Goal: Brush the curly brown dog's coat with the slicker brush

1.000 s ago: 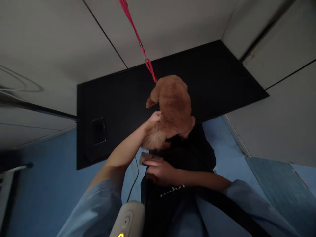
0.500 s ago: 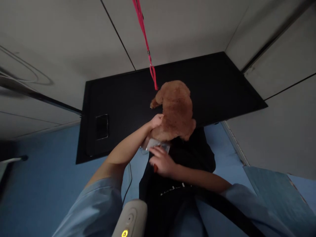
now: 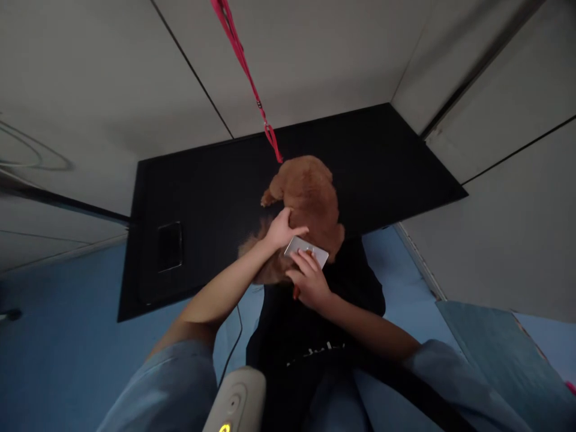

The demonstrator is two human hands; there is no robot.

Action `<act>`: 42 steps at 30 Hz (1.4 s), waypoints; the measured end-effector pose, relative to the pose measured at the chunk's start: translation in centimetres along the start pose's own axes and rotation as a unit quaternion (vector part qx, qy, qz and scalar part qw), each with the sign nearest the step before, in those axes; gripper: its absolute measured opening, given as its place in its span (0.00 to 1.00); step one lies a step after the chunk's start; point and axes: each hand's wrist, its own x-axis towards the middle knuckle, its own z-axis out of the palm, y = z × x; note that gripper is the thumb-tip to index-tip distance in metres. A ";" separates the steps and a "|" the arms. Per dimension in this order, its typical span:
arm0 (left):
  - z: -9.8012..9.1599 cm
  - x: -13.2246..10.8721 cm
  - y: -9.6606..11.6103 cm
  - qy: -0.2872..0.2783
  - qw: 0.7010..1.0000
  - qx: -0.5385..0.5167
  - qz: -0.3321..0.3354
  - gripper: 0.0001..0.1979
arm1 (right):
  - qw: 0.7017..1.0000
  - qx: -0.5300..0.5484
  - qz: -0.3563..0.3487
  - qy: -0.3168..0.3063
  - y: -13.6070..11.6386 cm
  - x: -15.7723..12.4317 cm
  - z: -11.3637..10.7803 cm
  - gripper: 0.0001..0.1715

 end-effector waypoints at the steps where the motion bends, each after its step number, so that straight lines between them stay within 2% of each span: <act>1: 0.5 0.6 -0.2 0.011 1.000 0.003 -0.015 0.28 | 1.000 -0.009 -0.005 0.001 -0.1 0.1 0.1 0.11; 2: 0.8 1.2 -0.5 0.014 1.000 0.002 -0.024 0.23 | 0.999 -0.006 -0.044 -0.022 -0.4 0.1 0.1 0.10; 4: 1.1 2.5 -1.1 0.015 0.999 -0.019 -0.028 0.20 | 0.982 0.021 -0.169 -0.085 -1.0 0.3 0.2 0.09; 5: 1.2 3.0 -1.4 0.019 0.999 -0.041 -0.030 0.20 | 0.972 0.030 -0.215 -0.095 -1.2 0.4 0.1 0.09; 6: 1.3 3.4 -1.8 0.023 0.997 -0.072 -0.035 0.20 | 0.971 0.028 -0.223 -0.080 -1.2 0.6 -0.1 0.11; 7: 1.4 3.8 -2.1 0.026 0.993 -0.106 -0.042 0.20 | 0.981 0.013 -0.189 -0.045 -1.1 0.9 -0.4 0.12; 9: 1.6 4.1 -2.8 0.025 0.985 -0.163 -0.052 0.19 | 0.997 -0.039 -0.049 0.038 -0.5 1.4 -0.7 0.13; 10: 1.6 4.2 -3.2 0.023 0.982 -0.180 -0.055 0.19 | 0.997 -0.059 0.009 0.057 -0.3 1.5 -0.7 0.13; 11: 1.7 4.3 -3.5 0.020 0.980 -0.189 -0.055 0.19 | 0.997 -0.064 0.011 0.046 -0.3 1.5 -0.5 0.13; 12: 1.7 4.4 -3.7 0.017 0.980 -0.192 -0.053 0.19 | 0.998 -0.053 -0.024 0.018 -0.3 1.4 -0.2 0.11; 14: 1.6 4.6 -4.2 0.014 0.980 -0.194 -0.047 0.19 | 0.989 -0.011 -0.142 -0.041 -0.5 1.3 0.2 0.09; 15: 1.6 4.7 -4.4 0.012 0.980 -0.196 -0.044 0.19 | 0.985 -0.002 -0.169 -0.043 -0.6 1.4 0.3 0.10; 16: 1.6 4.8 -4.5 0.011 0.979 -0.197 -0.042 0.19 | 0.986 -0.004 -0.164 -0.028 -0.5 1.6 0.2 0.11; 19: 1.6 5.0 -4.9 0.006 0.980 -0.196 -0.037 0.18 | 0.996 -0.066 0.002 0.066 -0.3 2.5 0.0 0.12; 20: 1.6 5.0 -5.0 0.004 0.980 -0.195 -0.037 0.18 | 0.995 -0.072 0.026 0.066 -0.3 2.6 0.2 0.11; 21: 1.6 5.0 -5.2 0.002 0.980 -0.193 -0.037 0.18 | 0.997 -0.062 0.006 0.037 -0.6 2.5 0.6 0.10; 23: 1.5 4.9 -5.4 -0.001 0.982 -0.186 -0.039 0.17 | 0.993 -0.010 -0.106 -0.049 -1.2 2.0 1.5 0.10; 25: 1.5 4.7 -5.6 -0.002 0.984 -0.176 -0.041 0.17 | 0.979 0.030 -0.187 -0.075 -1.8 1.5 2.1 0.12; 26: 1.5 4.5 -5.6 -0.001 0.985 -0.170 -0.041 0.17 | 0.981 0.031 -0.183 -0.057 -1.9 1.5 2.1 0.13; 29: 1.5 4.2 -5.2 0.001 0.988 -0.152 -0.040 0.18 | 0.998 -0.026 -0.052 0.024 -1.8 2.3 1.6 0.13; 30: 1.4 4.1 -5.1 0.004 0.989 -0.141 -0.042 0.18 | 0.999 -0.036 -0.036 0.017 -2.0 2.5 1.6 0.13; 32: 0.6 4.0 -5.1 0.013 0.992 -0.111 -0.054 0.16 | 0.994 -0.018 -0.097 -0.048 -2.5 2.7 2.0 0.12; 34: -0.8 3.5 -5.7 0.028 0.994 -0.076 -0.077 0.16 | 0.976 0.021 -0.193 -0.102 -3.2 2.5 2.5 0.11; 35: -1.7 2.9 -6.3 0.033 0.993 -0.060 -0.092 0.17 | 0.974 0.030 -0.203 -0.100 -3.4 2.5 2.7 0.12; 38: -4.5 -0.3 -8.6 0.019 0.991 -0.030 -0.132 0.23 | 0.992 0.018 -0.115 -0.052 -3.6 2.8 2.2 0.13; 39: -5.2 -1.8 -9.2 0.000 0.990 -0.029 -0.139 0.25 | 0.994 0.019 -0.092 -0.058 -3.6 2.8 1.7 0.12; 42: -6.5 -6.4 -10.2 -0.072 0.986 -0.042 -0.144 0.33 | 0.984 0.081 -0.083 -0.137 -3.8 1.6 -0.7 0.07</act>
